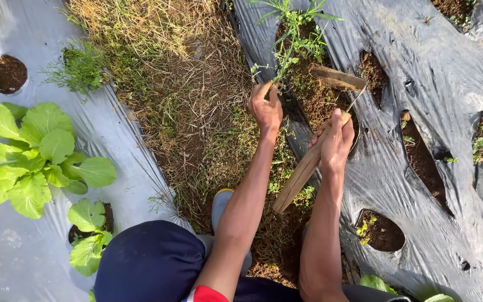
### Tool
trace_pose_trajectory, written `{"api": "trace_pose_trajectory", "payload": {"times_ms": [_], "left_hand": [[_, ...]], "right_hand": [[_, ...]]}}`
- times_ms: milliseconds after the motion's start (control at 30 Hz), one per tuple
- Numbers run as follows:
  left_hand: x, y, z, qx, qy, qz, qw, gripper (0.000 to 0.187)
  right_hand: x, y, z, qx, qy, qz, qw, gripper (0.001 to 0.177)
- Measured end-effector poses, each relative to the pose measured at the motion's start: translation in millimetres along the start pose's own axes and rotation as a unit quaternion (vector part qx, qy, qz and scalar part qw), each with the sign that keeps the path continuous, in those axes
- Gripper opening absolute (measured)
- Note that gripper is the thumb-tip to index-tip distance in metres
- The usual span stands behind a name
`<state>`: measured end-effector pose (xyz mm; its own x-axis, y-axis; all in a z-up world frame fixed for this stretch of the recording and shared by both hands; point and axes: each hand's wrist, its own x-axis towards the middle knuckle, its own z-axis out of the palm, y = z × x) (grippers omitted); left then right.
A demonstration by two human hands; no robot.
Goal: The person squats in a garden bed and removes weeds by hand from around small plants. They then use a small hand hoe to loosen the soil and clear additional weeds from the area.
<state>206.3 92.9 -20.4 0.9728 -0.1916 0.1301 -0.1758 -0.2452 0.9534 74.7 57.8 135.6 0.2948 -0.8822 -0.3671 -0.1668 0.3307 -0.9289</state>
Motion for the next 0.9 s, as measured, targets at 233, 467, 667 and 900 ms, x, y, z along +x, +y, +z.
{"api": "trace_pose_trajectory", "payload": {"times_ms": [233, 467, 667, 900], "left_hand": [[-15.0, -27.6, -14.7, -0.013, 0.050, -0.016, 0.999, 0.009], [-33.9, -38.5, -38.3, 0.283, -0.040, -0.150, 0.946, 0.032], [-16.0, 59.0, -34.2, 0.183, -0.043, -0.049, 0.981, 0.059], [-13.0, 35.6, 31.2, 0.101, -0.111, 0.061, 0.987, 0.054]], "right_hand": [[-1.6, 8.8, -2.4, -0.005, 0.000, 0.001, 1.000, 0.031], [-3.2, 11.1, -5.5, 0.017, 0.004, -0.008, 1.000, 0.029], [-12.4, 2.2, -1.0, 0.010, 0.006, -0.023, 1.000, 0.029], [-27.6, -11.1, 2.5, -0.037, 0.058, -0.031, 0.997, 0.028]]}}
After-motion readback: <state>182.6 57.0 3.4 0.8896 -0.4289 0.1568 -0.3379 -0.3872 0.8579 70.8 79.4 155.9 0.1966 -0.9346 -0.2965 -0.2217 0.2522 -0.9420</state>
